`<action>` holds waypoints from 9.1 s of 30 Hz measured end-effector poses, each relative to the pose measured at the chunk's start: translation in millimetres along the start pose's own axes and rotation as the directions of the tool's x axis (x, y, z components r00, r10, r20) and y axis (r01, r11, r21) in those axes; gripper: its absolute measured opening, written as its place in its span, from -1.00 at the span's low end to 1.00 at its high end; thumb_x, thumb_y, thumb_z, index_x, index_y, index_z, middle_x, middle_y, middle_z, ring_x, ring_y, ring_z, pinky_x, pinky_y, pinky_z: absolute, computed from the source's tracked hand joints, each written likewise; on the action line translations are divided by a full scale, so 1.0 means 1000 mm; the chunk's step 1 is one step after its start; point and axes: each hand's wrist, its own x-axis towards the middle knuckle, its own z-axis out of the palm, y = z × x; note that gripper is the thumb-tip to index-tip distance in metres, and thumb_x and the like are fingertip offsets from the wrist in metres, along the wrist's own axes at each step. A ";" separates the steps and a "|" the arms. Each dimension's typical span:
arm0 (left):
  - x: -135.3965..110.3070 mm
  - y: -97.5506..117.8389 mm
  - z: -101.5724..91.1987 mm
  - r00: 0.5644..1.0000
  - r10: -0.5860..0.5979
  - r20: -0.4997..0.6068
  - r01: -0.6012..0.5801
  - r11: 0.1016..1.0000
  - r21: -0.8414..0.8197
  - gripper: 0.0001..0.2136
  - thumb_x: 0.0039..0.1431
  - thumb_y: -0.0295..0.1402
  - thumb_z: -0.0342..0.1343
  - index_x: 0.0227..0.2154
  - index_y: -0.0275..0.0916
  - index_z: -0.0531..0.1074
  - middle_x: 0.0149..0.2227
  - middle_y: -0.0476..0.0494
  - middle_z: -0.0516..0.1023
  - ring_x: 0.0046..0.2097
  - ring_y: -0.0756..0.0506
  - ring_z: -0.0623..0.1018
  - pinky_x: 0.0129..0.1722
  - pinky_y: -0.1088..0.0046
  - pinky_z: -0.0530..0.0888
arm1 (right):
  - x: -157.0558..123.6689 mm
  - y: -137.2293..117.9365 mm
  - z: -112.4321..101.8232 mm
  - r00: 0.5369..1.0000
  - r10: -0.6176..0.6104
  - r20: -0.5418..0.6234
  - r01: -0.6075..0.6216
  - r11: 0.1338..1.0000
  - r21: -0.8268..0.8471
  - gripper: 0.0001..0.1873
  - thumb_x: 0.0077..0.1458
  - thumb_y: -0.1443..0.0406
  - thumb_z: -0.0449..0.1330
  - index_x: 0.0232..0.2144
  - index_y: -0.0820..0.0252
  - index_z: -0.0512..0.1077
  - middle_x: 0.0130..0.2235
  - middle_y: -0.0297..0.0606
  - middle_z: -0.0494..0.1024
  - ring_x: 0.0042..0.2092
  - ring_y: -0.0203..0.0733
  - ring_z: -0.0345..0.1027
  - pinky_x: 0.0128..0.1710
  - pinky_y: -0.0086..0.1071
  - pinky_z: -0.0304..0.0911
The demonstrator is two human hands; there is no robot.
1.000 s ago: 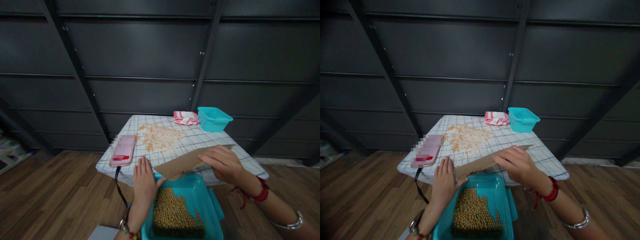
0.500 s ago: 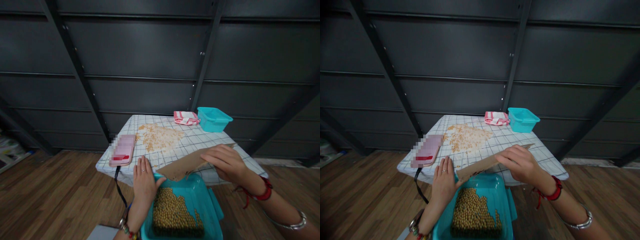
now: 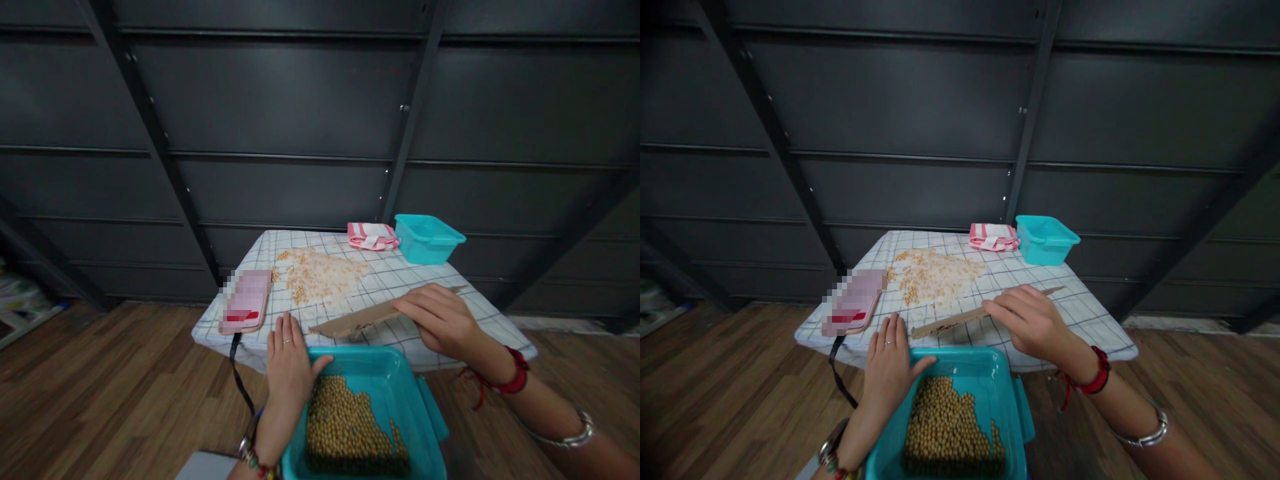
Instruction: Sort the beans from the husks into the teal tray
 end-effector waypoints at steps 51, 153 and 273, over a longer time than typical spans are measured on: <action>-0.001 0.000 0.004 0.999 -0.025 -0.020 0.023 0.997 -0.070 -0.20 -0.01 0.13 -0.19 0.06 -0.56 0.16 0.10 -0.58 0.25 0.14 -0.36 0.24 0.05 0.01 0.24 | 0.006 -0.003 -0.002 0.998 -0.034 0.047 0.034 0.999 -0.004 -0.60 -0.07 0.59 -0.08 -0.20 0.23 0.31 -0.39 -0.25 0.49 -0.34 -0.24 0.29 -0.39 -0.34 0.19; 0.001 -0.001 0.015 1.000 0.003 -0.011 -0.004 0.999 -0.042 -0.12 -0.08 0.19 -0.14 0.05 -0.61 0.17 0.11 -0.58 0.24 0.12 -0.37 0.26 0.04 0.07 0.27 | -0.014 -0.005 0.000 0.995 0.013 0.095 0.000 0.992 -0.130 -0.65 -0.06 0.59 -0.10 -0.26 0.26 0.31 -0.41 -0.24 0.48 -0.39 -0.26 0.26 -0.41 -0.37 0.16; 0.008 0.024 0.025 0.971 0.024 -0.238 -0.028 1.000 -0.013 -0.15 -0.03 0.20 -0.27 0.04 -0.56 0.20 0.06 -0.57 0.31 0.10 -0.36 0.29 0.01 0.04 0.28 | -0.018 0.129 0.092 0.947 0.304 -0.107 -0.316 0.941 -0.119 -0.56 -0.14 0.56 -0.08 -0.22 0.22 0.39 -0.31 -0.17 0.48 -0.23 -0.10 0.27 -0.21 -0.21 0.08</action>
